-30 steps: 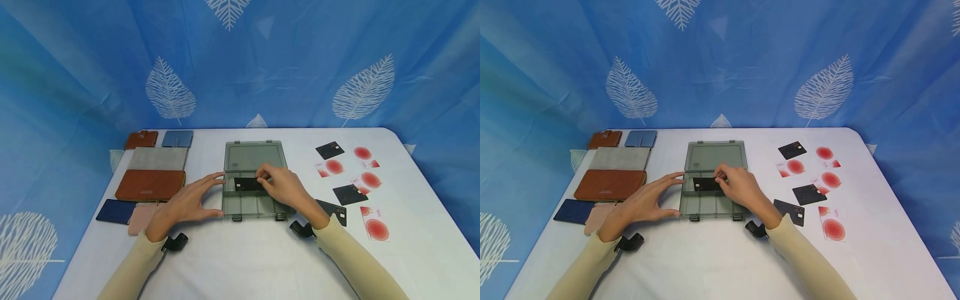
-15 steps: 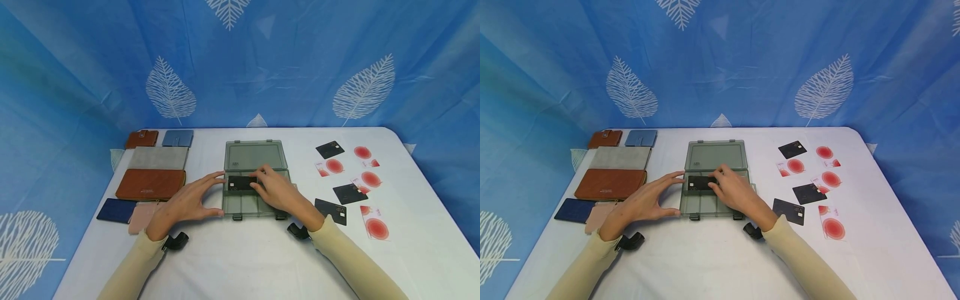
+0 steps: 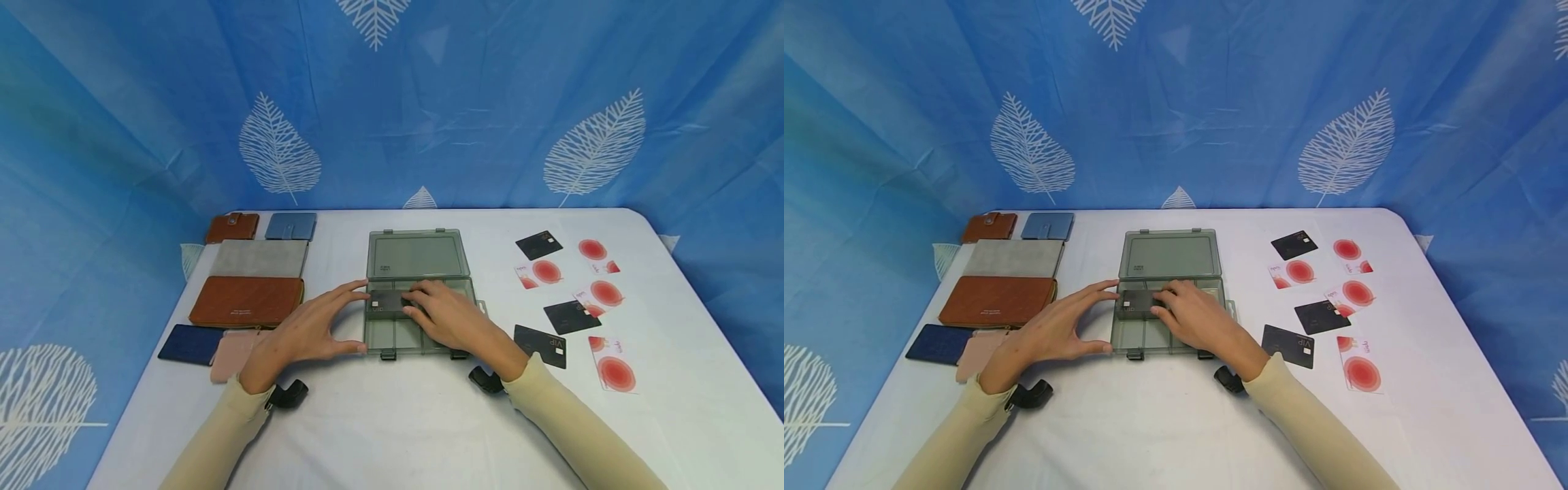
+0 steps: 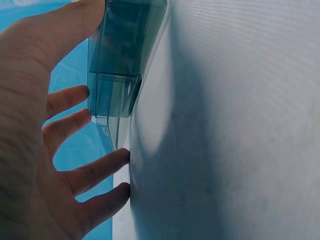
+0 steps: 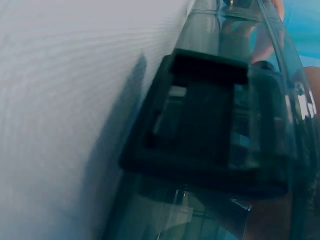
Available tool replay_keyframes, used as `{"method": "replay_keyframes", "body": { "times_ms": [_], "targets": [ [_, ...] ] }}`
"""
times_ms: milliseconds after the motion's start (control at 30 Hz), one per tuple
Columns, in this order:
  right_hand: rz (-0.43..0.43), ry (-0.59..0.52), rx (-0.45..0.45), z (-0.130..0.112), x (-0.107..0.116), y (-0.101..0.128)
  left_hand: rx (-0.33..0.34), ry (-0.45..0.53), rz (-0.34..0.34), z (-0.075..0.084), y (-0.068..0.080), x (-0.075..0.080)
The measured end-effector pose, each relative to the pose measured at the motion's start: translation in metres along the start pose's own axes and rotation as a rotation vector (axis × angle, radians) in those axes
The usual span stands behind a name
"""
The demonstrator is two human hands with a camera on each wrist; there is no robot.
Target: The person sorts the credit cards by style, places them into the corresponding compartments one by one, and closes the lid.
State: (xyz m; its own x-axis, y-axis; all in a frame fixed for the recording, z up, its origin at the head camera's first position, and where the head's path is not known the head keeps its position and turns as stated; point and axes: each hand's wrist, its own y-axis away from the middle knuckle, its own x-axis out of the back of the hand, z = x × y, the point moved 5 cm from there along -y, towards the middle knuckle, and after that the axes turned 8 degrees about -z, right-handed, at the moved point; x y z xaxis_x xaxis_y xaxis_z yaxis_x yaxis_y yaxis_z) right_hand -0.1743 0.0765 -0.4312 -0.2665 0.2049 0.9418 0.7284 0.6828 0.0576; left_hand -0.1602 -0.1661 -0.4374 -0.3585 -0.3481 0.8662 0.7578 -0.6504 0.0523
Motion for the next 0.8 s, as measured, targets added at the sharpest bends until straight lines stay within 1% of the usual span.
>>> {"method": "replay_keyframes", "body": {
  "times_ms": [200,300,433,500,567,633,700,800],
  "targets": [
    [-0.039,0.002,-0.021,0.003,-0.001,0.0,0.011,-0.021,0.006,-0.001,0.001,0.0],
    [-0.044,-0.01,-0.013,0.005,0.002,0.0,0.018,-0.038,0.009,-0.001,0.002,0.0],
    [-0.029,-0.109,-0.003,0.01,0.014,0.006,0.018,-0.058,0.013,-0.001,0.002,-0.001],
    [0.0,-0.163,-0.007,0.017,0.023,0.01,0.017,-0.069,0.012,-0.001,0.002,-0.001],
    [0.037,-0.203,-0.01,0.027,0.035,0.016,0.015,-0.077,0.012,-0.001,0.002,-0.001],
    [0.083,-0.211,-0.005,0.041,0.049,0.022,0.013,-0.086,0.014,0.0,0.002,-0.001],
    [0.129,-0.211,0.006,0.06,0.062,0.027,0.013,-0.086,0.013,-0.001,0.002,-0.002],
    [0.177,-0.195,0.014,0.096,0.077,0.035,0.011,-0.086,0.012,-0.001,0.001,-0.003]
  ]
}}
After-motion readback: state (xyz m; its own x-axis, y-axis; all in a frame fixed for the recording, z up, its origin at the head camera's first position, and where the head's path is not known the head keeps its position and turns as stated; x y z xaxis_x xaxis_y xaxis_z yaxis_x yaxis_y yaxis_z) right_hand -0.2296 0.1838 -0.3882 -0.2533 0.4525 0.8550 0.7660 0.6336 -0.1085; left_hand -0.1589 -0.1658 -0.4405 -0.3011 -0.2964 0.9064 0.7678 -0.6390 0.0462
